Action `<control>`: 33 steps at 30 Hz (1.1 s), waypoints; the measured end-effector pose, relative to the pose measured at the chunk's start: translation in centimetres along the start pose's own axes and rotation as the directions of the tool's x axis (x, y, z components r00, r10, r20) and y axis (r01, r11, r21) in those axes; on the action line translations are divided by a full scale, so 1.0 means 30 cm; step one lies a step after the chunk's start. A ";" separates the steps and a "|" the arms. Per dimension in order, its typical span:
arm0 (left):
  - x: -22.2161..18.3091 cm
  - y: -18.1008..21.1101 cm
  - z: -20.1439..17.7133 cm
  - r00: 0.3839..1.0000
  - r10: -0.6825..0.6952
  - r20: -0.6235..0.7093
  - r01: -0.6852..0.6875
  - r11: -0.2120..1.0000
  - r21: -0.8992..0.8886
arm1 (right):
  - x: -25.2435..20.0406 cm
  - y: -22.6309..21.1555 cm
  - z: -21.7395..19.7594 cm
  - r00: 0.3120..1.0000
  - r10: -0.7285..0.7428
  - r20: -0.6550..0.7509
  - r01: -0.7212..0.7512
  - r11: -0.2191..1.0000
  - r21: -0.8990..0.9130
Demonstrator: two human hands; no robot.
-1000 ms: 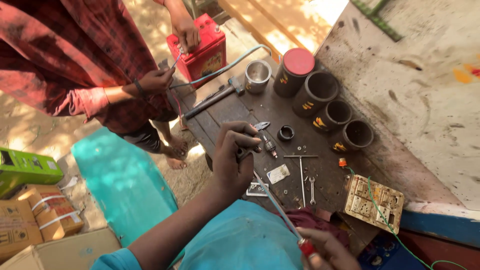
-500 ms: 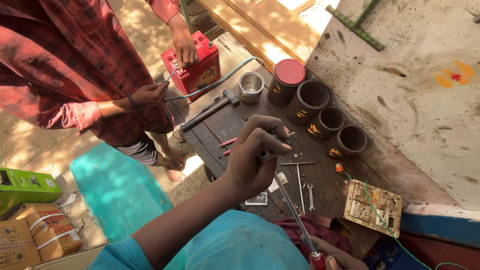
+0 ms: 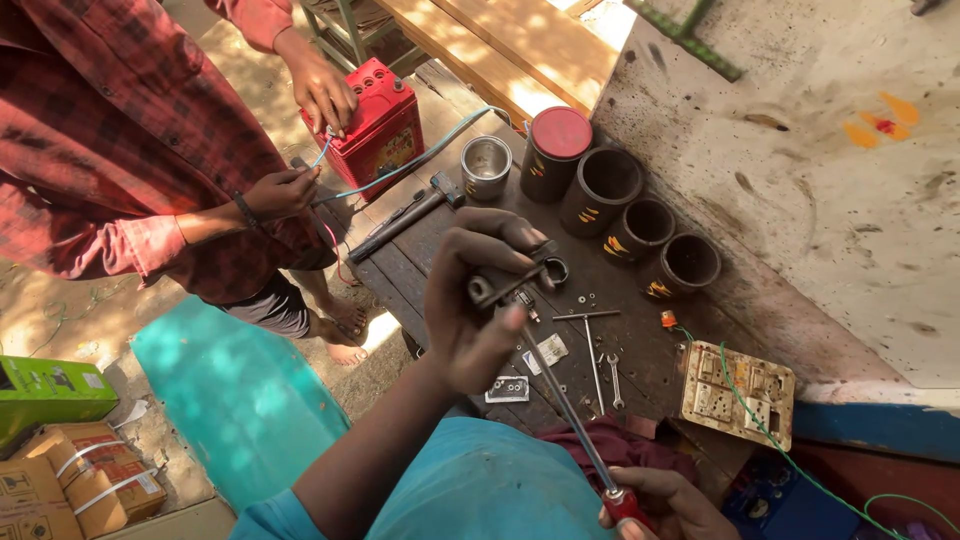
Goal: Repairing and assembling a small motor or electrical component (starter motor brush assembly) on a workshop bench.
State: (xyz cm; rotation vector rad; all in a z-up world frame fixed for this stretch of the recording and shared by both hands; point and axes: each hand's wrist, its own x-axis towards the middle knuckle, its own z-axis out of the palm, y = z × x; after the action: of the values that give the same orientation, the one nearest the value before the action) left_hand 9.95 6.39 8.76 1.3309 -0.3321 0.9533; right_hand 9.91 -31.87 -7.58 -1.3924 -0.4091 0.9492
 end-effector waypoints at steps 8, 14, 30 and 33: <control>0.002 0.062 0.028 0.954 -0.288 -0.086 0.210 0.841 -0.498 | -0.041 0.229 -0.294 0.944 0.108 0.311 -0.143 0.986 0.091; -0.033 -0.007 0.026 0.941 -0.309 -0.136 0.190 0.818 -0.542 | -0.038 0.298 -0.329 0.940 0.016 0.340 0.056 0.978 -0.200; 0.085 -0.027 0.230 0.940 -0.169 -0.297 0.055 0.933 -0.357 | -0.066 -0.163 0.024 0.968 -0.071 0.241 0.034 0.988 0.153; 0.105 -0.023 0.255 0.942 -0.166 -0.292 0.042 0.921 -0.388 | -0.021 -0.218 -0.010 0.899 0.052 0.436 -0.251 0.875 0.413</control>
State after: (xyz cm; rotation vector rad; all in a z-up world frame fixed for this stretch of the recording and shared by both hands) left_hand 14.66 0.65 12.47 0.8166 -0.1782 0.9414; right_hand 11.84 -31.91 -1.30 -0.7892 -0.3550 1.3841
